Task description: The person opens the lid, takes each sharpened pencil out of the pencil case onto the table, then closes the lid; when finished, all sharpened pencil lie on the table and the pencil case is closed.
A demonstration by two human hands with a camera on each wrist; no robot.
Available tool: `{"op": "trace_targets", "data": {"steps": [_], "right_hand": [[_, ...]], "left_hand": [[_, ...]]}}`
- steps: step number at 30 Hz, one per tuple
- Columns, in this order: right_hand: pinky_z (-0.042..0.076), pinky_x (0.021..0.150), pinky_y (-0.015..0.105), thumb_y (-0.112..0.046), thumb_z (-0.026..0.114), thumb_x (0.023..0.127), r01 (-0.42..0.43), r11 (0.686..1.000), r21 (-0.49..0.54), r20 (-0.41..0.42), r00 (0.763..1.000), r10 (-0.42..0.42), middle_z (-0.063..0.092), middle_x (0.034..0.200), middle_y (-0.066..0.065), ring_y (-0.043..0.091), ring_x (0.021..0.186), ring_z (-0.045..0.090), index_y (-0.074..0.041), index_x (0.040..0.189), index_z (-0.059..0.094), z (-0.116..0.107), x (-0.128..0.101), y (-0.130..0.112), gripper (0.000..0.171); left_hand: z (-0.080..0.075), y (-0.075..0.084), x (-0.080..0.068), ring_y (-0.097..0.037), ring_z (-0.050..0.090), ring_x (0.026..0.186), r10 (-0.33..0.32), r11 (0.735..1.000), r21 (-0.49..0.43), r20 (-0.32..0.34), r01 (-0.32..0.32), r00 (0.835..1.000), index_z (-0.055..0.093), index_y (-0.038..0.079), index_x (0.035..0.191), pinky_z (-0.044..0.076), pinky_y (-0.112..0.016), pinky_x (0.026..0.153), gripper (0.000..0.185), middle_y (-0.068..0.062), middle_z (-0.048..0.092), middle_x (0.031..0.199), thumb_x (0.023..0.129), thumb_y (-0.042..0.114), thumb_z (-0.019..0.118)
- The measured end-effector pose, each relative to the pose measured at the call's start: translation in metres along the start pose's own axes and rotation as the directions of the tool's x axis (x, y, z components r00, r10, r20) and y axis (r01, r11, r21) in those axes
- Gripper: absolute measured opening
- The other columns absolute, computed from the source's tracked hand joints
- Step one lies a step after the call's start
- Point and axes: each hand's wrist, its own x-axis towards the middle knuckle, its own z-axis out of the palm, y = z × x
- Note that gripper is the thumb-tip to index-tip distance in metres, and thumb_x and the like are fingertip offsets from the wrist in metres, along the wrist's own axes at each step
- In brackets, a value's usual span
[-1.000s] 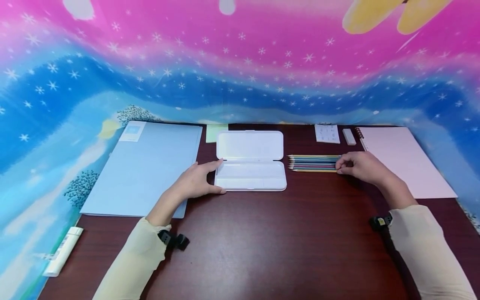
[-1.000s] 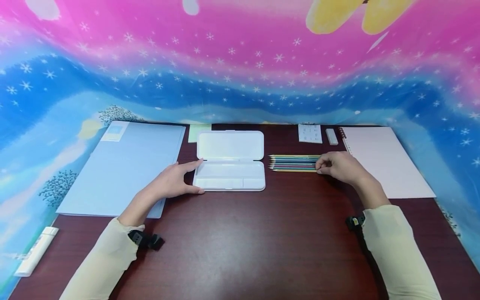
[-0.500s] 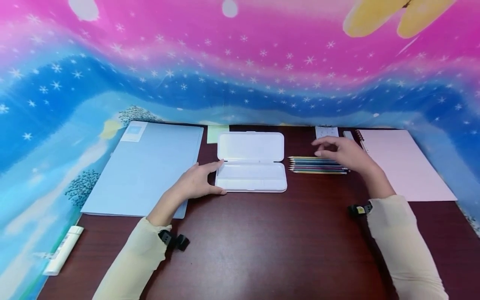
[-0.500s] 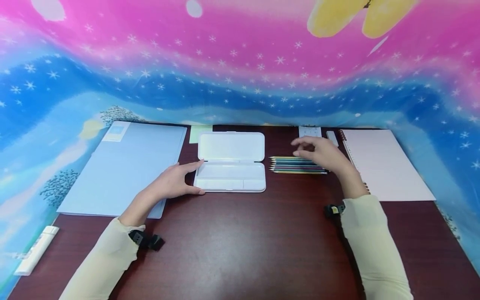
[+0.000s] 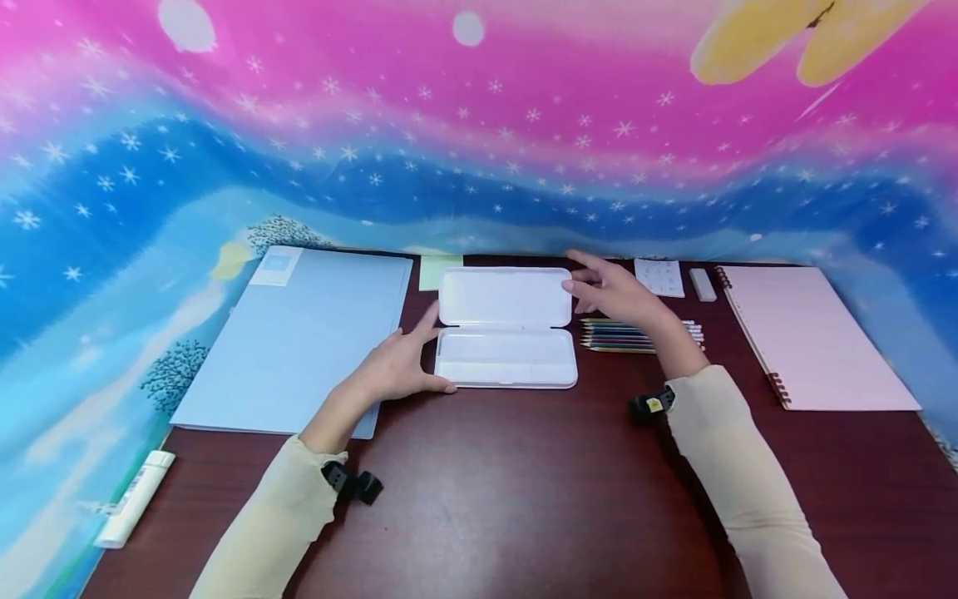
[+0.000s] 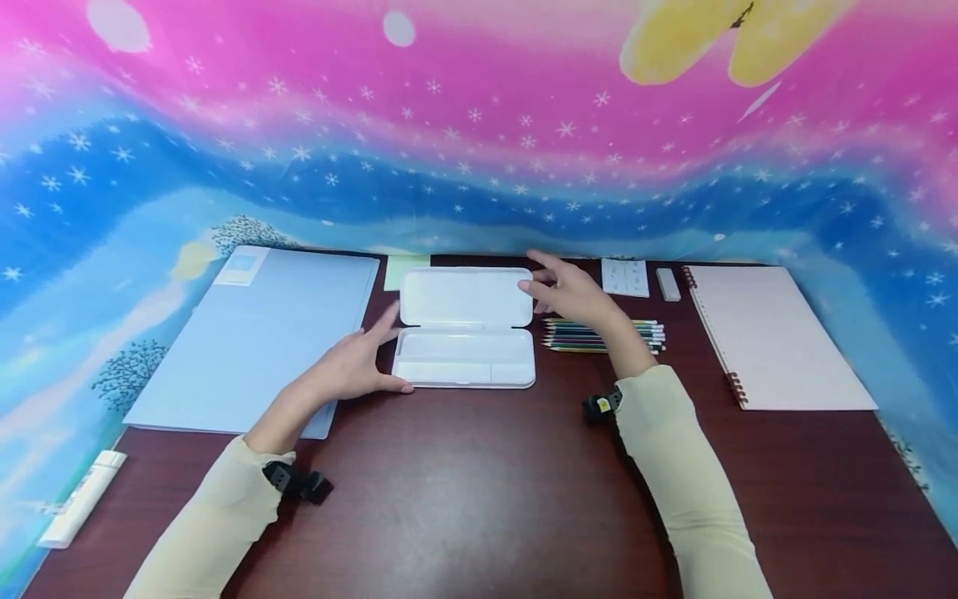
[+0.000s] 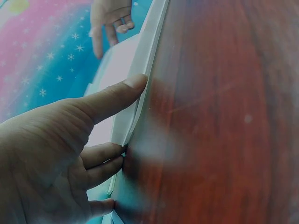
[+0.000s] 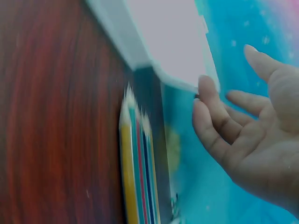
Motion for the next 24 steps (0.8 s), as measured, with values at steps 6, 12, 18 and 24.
{"op": "trace_targets", "data": {"steps": [6, 12, 18, 24], "right_hand": [[0.056, 0.083, 0.048, -0.048, 0.047, 0.106, 0.061, 0.998, -0.017, -0.082, 0.995, -0.062, 0.068, 0.113, 0.013, 0.033, 0.092, 0.068, -0.024, 0.147, 0.056, 0.011, -0.011, -0.012, 0.049], [0.056, 0.071, 0.042, -0.037, 0.055, 0.105, 0.148, 0.988, -0.042, -0.050, 0.987, -0.150, 0.072, 0.111, 0.007, 0.035, 0.079, 0.064, -0.024, 0.125, 0.073, 0.017, -0.030, -0.011, 0.030], [0.055, 0.072, 0.027, -0.026, 0.073, 0.095, 0.256, 0.953, -0.164, 0.083, 0.966, -0.245, 0.068, 0.127, -0.001, 0.015, 0.090, 0.064, -0.026, 0.115, 0.078, 0.029, -0.048, -0.007, 0.021], [0.055, 0.093, 0.040, -0.032, 0.074, 0.094, 0.356, 0.828, -0.433, 0.218, 0.933, -0.287, 0.058, 0.146, 0.002, 0.017, 0.114, 0.064, -0.032, 0.130, 0.071, 0.042, -0.062, -0.009, 0.036]], "left_hand": [[0.001, 0.001, 0.002, -0.049, 0.034, 0.147, -0.043, 0.998, -0.043, -0.018, 0.042, 0.999, -0.025, 0.008, 0.159, 0.030, -0.060, 0.122, 0.150, -0.001, 0.052, 0.154, 0.072, 0.054, 0.088], [0.001, 0.000, 0.003, -0.041, 0.047, 0.142, 0.012, 0.998, -0.068, -0.039, -0.015, 0.999, -0.025, 0.029, 0.159, 0.024, -0.060, 0.124, 0.147, -0.006, 0.056, 0.150, 0.071, 0.050, 0.090], [0.000, -0.001, 0.001, -0.035, 0.059, 0.132, 0.089, 0.995, -0.048, -0.030, -0.091, 0.996, 0.019, 0.038, 0.162, 0.019, -0.064, 0.124, 0.110, -0.007, 0.052, 0.154, 0.076, 0.046, 0.088], [-0.002, -0.003, -0.003, -0.029, 0.044, 0.147, 0.122, 0.992, -0.016, 0.033, -0.122, 0.992, 0.028, 0.034, 0.161, 0.012, -0.067, 0.125, 0.100, -0.001, 0.038, 0.164, 0.080, 0.051, 0.083]]}}
